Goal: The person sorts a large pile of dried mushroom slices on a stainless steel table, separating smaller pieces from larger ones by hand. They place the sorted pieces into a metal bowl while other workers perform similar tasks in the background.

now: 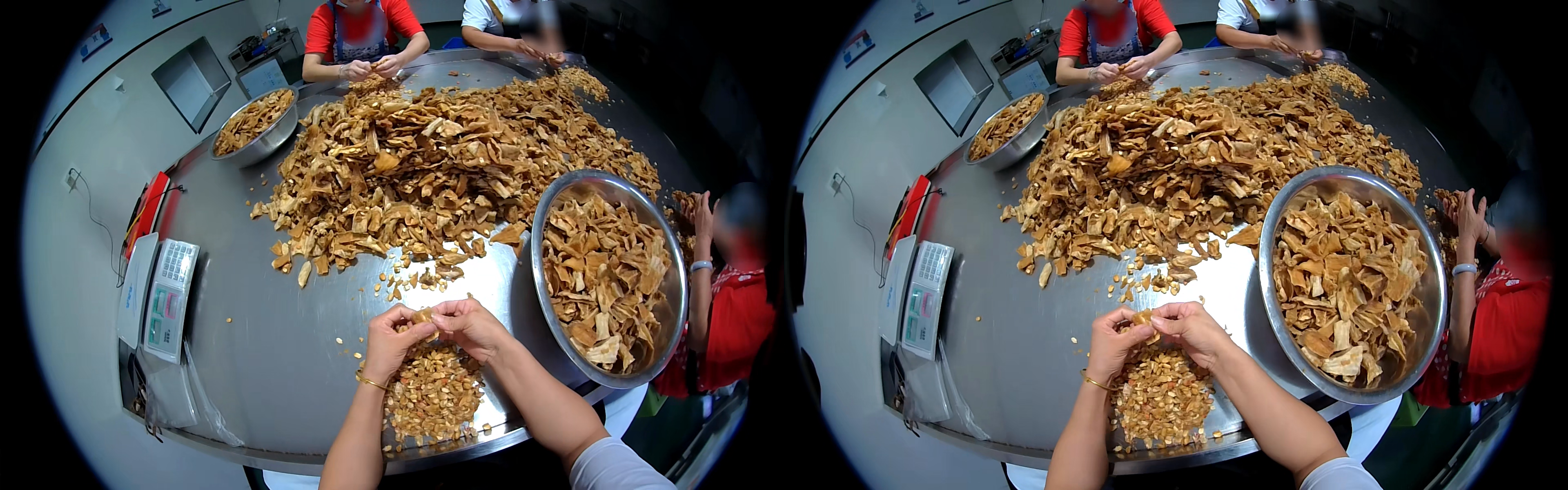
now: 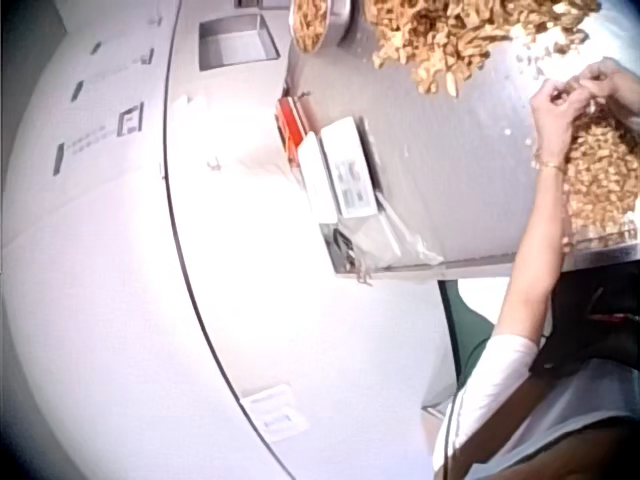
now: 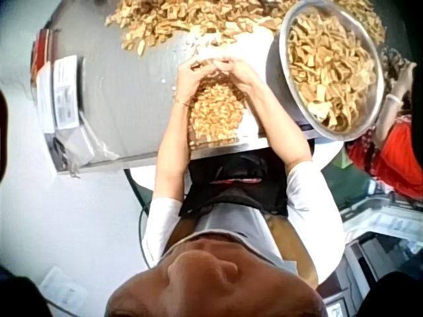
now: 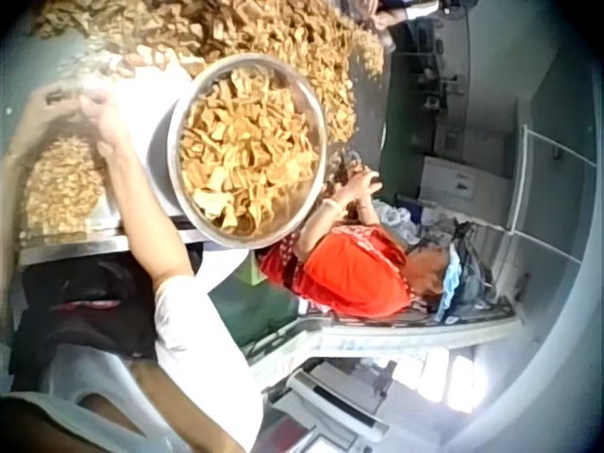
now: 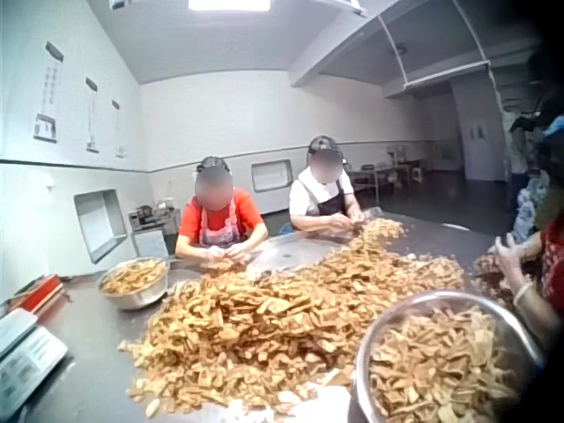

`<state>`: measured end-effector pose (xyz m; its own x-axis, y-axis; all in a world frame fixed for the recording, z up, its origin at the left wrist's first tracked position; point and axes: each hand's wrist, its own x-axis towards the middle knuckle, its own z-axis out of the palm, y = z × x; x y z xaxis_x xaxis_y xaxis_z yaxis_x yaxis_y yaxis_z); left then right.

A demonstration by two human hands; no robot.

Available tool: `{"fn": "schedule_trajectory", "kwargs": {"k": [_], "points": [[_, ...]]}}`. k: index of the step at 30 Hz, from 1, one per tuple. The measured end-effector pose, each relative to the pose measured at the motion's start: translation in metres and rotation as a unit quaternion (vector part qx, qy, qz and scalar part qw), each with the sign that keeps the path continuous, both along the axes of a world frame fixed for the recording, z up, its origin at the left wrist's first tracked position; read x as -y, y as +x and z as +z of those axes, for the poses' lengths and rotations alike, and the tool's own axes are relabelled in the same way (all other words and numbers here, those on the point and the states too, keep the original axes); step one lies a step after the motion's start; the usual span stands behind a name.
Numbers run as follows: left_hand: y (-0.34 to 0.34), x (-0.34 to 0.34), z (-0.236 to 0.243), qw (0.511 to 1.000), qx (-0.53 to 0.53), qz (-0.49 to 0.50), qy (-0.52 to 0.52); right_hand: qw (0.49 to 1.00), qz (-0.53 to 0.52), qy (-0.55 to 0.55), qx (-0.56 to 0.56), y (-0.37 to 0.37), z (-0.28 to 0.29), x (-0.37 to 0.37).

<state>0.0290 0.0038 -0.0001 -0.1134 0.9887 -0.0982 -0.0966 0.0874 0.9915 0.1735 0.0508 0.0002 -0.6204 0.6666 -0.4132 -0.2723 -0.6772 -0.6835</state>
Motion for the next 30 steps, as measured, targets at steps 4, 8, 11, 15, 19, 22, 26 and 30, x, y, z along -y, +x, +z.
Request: {"fn": "schedule_trajectory", "kwargs": {"k": [4,8,11,15,19,22,26,30], "points": [[0.001,0.000,0.006,0.996,0.069,-0.022,-0.053,0.999,0.005,-0.030,-0.028,0.002,-0.004,-0.003],[0.000,-0.002,0.006,0.996,0.065,-0.031,-0.044,0.999,0.013,-0.026,-0.039,0.004,-0.004,-0.006],[0.000,-0.002,0.005,0.997,0.058,-0.025,-0.047,1.000,-0.003,-0.008,-0.011,0.006,-0.002,-0.010],[0.001,0.000,0.009,0.995,0.072,-0.020,-0.072,1.000,-0.007,0.003,-0.014,0.006,-0.001,-0.012],[0.001,0.000,0.006,0.995,0.064,-0.001,-0.071,0.998,-0.006,-0.024,-0.058,0.009,0.006,-0.014],[0.002,-0.001,0.012,0.992,0.100,0.002,-0.077,0.998,-0.038,0.014,-0.048,0.007,0.005,-0.010],[0.006,-0.001,0.012,0.973,0.197,0.031,-0.113,0.912,-0.186,0.325,0.170,-0.008,0.015,-0.002],[0.003,-0.001,0.003,0.953,0.265,0.088,-0.117,0.691,-0.213,0.651,0.231,-0.011,0.019,0.005]]}}
